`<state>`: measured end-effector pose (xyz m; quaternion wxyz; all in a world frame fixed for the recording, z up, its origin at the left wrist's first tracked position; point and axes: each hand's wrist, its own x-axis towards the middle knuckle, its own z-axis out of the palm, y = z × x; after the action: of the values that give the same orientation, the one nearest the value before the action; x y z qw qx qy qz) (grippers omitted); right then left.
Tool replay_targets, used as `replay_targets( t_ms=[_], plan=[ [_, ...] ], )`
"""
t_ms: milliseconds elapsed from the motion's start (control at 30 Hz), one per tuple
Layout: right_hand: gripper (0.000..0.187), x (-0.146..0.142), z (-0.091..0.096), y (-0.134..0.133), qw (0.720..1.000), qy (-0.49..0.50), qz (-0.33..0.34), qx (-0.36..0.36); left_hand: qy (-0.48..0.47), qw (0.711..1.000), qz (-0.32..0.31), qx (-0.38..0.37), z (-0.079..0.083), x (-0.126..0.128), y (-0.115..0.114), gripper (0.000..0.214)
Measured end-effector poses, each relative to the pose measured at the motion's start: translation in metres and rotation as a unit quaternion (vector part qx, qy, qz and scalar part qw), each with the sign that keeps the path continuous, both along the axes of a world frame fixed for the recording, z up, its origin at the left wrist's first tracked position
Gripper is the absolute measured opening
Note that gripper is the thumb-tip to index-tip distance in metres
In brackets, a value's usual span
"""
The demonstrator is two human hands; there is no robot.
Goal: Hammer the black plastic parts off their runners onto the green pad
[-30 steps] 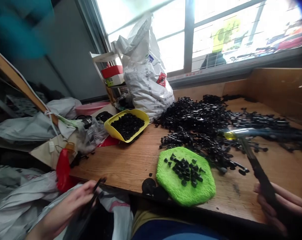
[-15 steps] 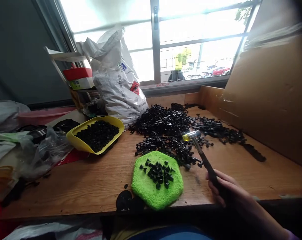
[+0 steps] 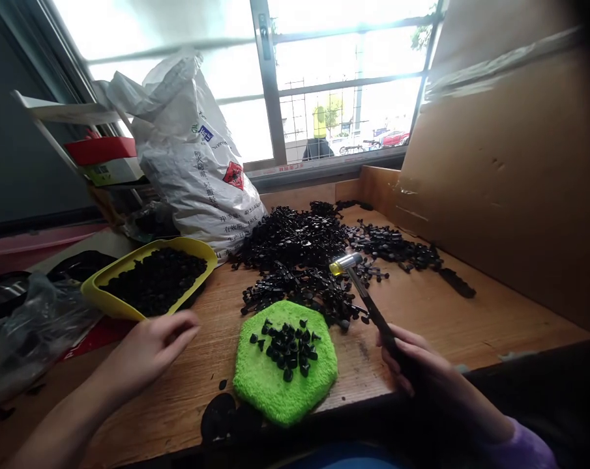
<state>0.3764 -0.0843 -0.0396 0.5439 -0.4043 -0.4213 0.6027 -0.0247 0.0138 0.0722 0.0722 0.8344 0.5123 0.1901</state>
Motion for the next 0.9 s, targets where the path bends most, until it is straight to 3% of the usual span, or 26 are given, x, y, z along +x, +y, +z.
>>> replay_targets(
  t_ms=[67,167,233,300,400,533,600,667,733,800,900],
  plan=[
    [0.022,0.0,0.001,0.001,1.0,0.003,-0.004,-0.004,0.009,0.997,-0.072,0.038,0.008,0.046,0.047,0.03],
    [0.024,0.001,0.003,0.001,1.0,0.012,-0.006,-0.009,0.027,0.981,-0.182,0.062,0.0,0.118,0.105,0.043],
    [0.023,0.003,0.004,0.001,1.0,0.022,-0.008,-0.009,0.05,0.974,-0.214,0.048,-0.012,0.15,0.127,0.044],
    [0.023,0.004,0.005,0.0,1.0,0.031,-0.002,-0.003,0.063,0.973,-0.218,0.029,-0.023,0.165,0.137,0.037],
    [0.022,0.005,0.006,-0.001,0.999,0.044,0.001,-0.005,0.056,0.977,-0.205,0.019,-0.03,0.164,0.139,0.025],
    [0.022,0.007,0.007,-0.002,0.999,0.051,0.007,-0.015,0.014,0.981,-0.19,0.041,-0.021,0.146,0.133,0.02],
    [0.023,0.007,0.007,-0.002,0.999,0.049,0.016,-0.016,-0.075,0.984,-0.151,0.047,-0.017,0.136,0.13,0.018],
    [0.023,0.007,0.007,-0.002,0.998,0.05,0.014,-0.021,-0.212,0.973,-0.093,0.002,-0.014,0.125,0.124,0.019],
    [0.023,0.006,0.007,-0.002,0.998,0.05,0.006,-0.023,-0.352,0.93,-0.044,-0.093,-0.014,0.11,0.115,0.023],
    [0.025,0.005,0.007,-0.002,0.998,0.046,-0.004,-0.03,-0.462,0.865,-0.021,-0.192,-0.016,0.092,0.1,0.026],
    [0.028,0.002,0.009,-0.002,0.997,0.032,-0.027,-0.058,-0.55,0.787,0.002,-0.281,-0.028,0.063,0.07,0.029]
  ],
)
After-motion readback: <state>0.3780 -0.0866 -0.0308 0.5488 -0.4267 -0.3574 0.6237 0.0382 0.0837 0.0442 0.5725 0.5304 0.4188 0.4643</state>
